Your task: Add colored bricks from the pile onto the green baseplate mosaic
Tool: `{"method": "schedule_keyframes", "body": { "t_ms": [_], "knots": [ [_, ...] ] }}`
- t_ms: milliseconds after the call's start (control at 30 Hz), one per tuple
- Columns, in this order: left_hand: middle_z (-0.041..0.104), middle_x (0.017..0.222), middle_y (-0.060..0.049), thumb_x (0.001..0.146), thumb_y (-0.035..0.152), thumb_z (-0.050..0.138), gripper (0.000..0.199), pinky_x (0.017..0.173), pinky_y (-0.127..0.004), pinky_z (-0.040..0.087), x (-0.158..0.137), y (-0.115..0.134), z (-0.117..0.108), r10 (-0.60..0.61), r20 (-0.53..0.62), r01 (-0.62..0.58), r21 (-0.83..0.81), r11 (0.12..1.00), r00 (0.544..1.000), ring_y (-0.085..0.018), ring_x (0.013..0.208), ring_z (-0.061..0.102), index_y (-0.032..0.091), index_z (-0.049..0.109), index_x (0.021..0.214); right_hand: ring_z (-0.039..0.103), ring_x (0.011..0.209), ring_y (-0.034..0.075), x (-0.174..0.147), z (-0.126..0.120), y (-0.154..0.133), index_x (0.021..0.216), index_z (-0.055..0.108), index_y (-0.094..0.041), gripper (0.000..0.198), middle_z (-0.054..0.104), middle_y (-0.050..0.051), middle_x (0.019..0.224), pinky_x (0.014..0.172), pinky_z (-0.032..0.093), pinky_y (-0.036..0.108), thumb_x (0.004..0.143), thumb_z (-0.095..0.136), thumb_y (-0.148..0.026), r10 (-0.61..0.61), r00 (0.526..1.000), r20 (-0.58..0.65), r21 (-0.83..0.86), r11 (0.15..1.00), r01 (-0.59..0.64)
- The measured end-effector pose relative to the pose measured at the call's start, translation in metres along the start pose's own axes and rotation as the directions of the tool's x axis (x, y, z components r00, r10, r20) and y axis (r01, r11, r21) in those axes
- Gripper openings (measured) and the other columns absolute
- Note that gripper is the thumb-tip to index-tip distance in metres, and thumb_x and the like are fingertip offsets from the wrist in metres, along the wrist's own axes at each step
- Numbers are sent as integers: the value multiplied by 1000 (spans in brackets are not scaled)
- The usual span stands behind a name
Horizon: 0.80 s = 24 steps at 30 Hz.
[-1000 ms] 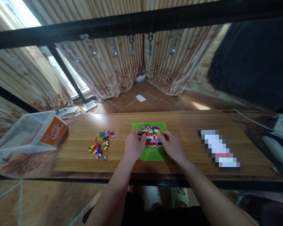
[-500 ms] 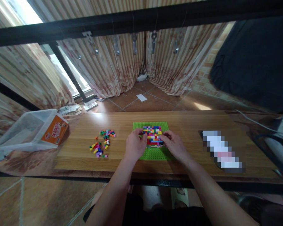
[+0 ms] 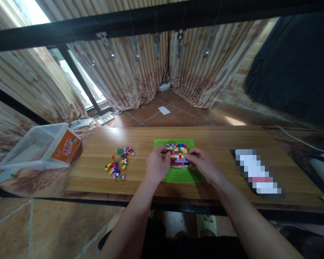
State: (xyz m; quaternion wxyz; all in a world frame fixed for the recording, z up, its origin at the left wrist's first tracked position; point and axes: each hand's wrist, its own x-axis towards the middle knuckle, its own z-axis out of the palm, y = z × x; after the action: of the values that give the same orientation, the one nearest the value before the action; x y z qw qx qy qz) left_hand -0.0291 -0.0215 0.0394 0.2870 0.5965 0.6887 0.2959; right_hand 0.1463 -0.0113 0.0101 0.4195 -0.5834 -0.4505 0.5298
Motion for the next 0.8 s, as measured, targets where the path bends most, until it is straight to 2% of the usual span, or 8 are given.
{"method": "schedule_keyframes", "body": {
  "t_ms": [267,467,600,800],
  "knots": [
    [74,101,-10,87,23,57,28,79,-29,53,0,-1,0,25,-12,-25,-4,1000,1000,-18,84,69,13,67,112,54,50,12,-3,-1,5,74,60,-20,40,62,-2,58,49,44,25,65,71,-58,-72,997,21,-71,995,73],
    [74,105,-11,87,20,56,28,80,-29,53,1,-2,2,13,3,-13,-45,999,1000,-18,85,70,12,66,112,57,55,13,0,-2,7,85,64,-18,43,66,1,66,51,44,26,72,67,-59,-53,998,31,-116,992,57],
    [73,113,-13,88,16,53,34,85,-30,54,2,-2,4,14,29,-10,-133,991,999,-19,94,70,11,63,120,59,58,14,5,-1,13,97,67,-16,46,70,4,74,52,45,26,74,67,-56,-87,996,10,-215,973,87],
    [71,118,-15,88,15,51,39,95,-35,52,5,-4,10,9,9,-8,-147,989,1000,-22,106,68,11,60,127,58,54,14,5,2,15,100,67,-17,46,70,3,72,49,44,26,71,68,-53,-101,995,-12,-170,981,97]
  ]
}}
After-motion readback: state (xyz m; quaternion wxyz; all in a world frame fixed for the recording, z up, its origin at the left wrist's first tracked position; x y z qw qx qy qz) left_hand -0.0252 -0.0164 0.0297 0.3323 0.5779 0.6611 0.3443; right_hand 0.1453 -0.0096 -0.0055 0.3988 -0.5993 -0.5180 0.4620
